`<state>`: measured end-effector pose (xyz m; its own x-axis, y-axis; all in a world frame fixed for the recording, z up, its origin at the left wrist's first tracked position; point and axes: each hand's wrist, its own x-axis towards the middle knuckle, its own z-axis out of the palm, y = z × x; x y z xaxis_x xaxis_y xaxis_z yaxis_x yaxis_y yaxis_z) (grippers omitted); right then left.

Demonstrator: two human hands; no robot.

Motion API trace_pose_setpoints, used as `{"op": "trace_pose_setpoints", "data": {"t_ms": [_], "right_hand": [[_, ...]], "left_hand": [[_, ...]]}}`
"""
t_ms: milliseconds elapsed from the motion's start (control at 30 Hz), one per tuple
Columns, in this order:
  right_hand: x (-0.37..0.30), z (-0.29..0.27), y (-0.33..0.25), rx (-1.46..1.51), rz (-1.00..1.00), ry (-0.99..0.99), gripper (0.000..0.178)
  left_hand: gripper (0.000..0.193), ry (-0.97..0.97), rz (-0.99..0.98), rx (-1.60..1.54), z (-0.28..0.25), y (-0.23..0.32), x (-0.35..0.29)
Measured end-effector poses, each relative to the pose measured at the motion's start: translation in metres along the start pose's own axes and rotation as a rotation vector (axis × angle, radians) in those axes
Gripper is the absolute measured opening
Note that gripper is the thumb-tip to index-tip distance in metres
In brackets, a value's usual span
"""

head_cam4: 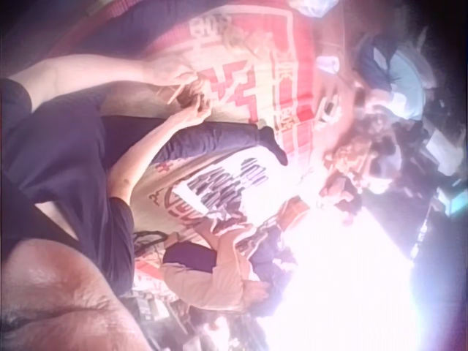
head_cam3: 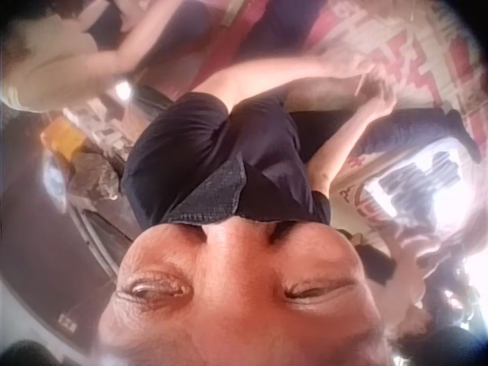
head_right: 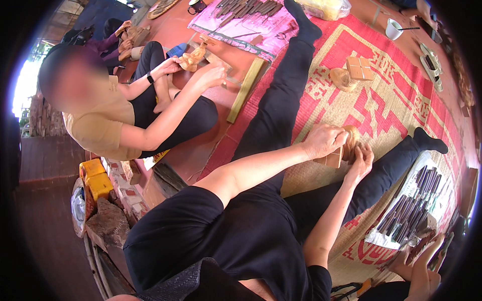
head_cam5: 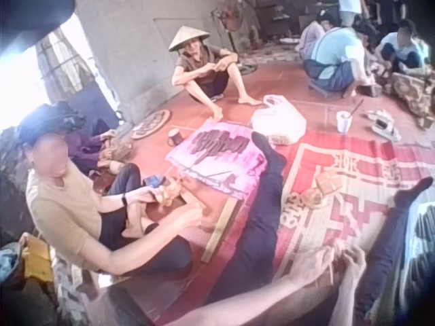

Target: The person sits on a mat and carves a small wooden block using a chisel and mallet. They repeatedly strike the chisel to shape the wood, occasionally rotating the block to work on different sides.

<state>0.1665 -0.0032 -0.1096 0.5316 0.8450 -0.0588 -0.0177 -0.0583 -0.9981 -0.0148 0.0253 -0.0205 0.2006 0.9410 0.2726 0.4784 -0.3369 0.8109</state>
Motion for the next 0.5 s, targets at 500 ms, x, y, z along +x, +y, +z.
{"op": "trace_pose_setpoints", "data": {"t_ms": [500], "right_hand": [[-0.004,0.007,0.028,-0.197,-0.137,0.003,0.019]], "left_hand": [[0.032,-0.059,-0.012,0.030,0.002,0.000,0.000]]}}
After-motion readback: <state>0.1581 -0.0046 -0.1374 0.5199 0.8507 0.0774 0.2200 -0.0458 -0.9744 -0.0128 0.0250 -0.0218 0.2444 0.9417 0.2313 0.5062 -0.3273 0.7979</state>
